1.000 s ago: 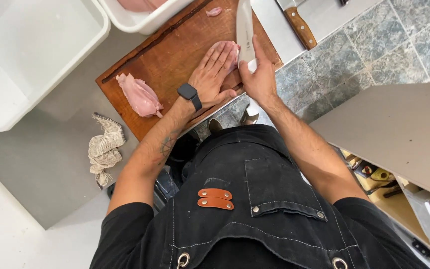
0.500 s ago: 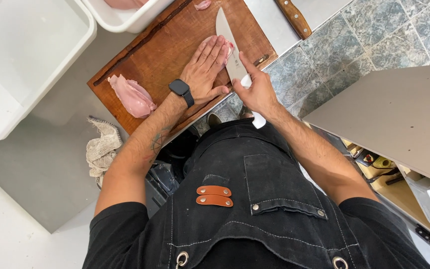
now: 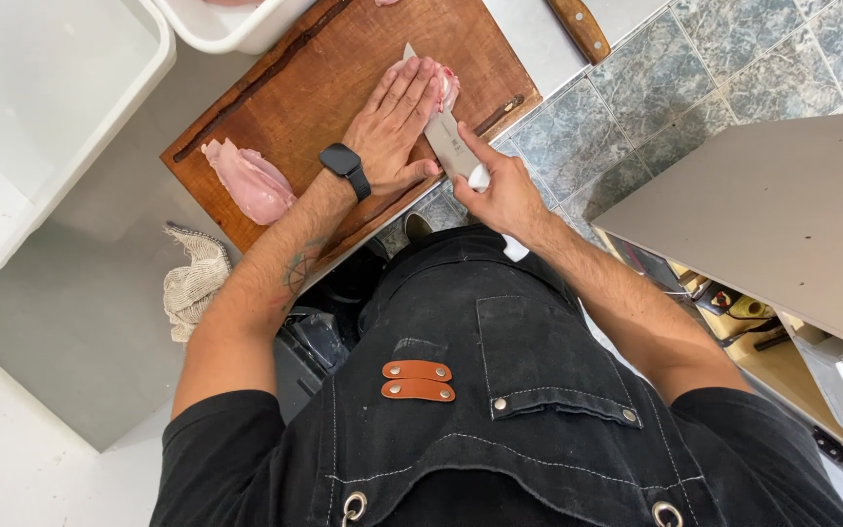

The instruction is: Slicing raw chicken breasts into thin fillets using a kitchen knife on a wooden cutting board.

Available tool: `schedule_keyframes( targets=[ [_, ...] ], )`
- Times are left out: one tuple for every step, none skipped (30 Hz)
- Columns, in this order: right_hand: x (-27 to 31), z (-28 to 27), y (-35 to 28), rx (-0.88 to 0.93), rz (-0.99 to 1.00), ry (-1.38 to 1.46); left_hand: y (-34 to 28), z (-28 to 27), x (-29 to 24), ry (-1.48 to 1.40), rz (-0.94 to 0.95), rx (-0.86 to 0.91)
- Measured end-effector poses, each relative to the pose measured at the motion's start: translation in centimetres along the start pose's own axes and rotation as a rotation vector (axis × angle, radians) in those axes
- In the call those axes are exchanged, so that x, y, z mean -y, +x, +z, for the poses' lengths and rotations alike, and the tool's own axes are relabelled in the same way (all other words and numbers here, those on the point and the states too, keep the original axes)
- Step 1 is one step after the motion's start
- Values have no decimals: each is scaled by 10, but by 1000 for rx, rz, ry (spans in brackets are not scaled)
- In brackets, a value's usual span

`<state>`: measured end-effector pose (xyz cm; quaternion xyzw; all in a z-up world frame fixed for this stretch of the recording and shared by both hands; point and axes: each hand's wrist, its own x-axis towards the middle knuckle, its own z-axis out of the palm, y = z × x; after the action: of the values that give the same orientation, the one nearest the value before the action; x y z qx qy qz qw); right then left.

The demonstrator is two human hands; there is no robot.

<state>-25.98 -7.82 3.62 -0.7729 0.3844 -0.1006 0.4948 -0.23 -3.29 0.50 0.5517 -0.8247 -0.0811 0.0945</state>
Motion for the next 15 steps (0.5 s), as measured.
schedule_keyframes(
  targets=[
    [3, -2, -2, 0, 0, 0, 0, -1, 0, 0, 0, 0],
    [5, -3, -5, 24, 15, -19, -1, -1, 0, 13, 2, 5],
    [8, -5, -7, 49, 30, -39, -1, -1, 0, 26, 4, 10],
    [6, -4, -9, 48, 30, -40, -1, -2, 1, 26, 5, 9],
    [5, -3, -11, 52, 8, -60, -1, -3, 1, 14, 7, 4],
    [3, -2, -13, 56, -13, -80, -2, -3, 1, 1, 8, -2],
    [1, -1, -15, 56, -13, -81, -2, -4, 1, 1, 8, -2],
    [0, 0, -18, 73, 25, -103, -2, -6, 2, -4, 12, 0],
    [-2, 1, -20, 90, 62, -126, -2, -7, 2, -8, 17, 3],
    [-1, 0, -22, 91, 62, -126, -3, -7, 2, -9, 16, 3],
    [-1, -1, -24, 129, 38, -129, -3, -8, 2, -7, 11, 24],
    [0, -3, -25, 167, 14, -132, -3, -9, 2, -4, 5, 45],
    [0, -5, -27, 168, 13, -133, -3, -9, 2, -4, 4, 45],
    [1, -7, -30, 197, -18, -135, -3, -10, 2, -19, 1, 56],
    [1, -9, -32, 227, -49, -137, -3, -11, 2, -35, -3, 67]
  ],
)
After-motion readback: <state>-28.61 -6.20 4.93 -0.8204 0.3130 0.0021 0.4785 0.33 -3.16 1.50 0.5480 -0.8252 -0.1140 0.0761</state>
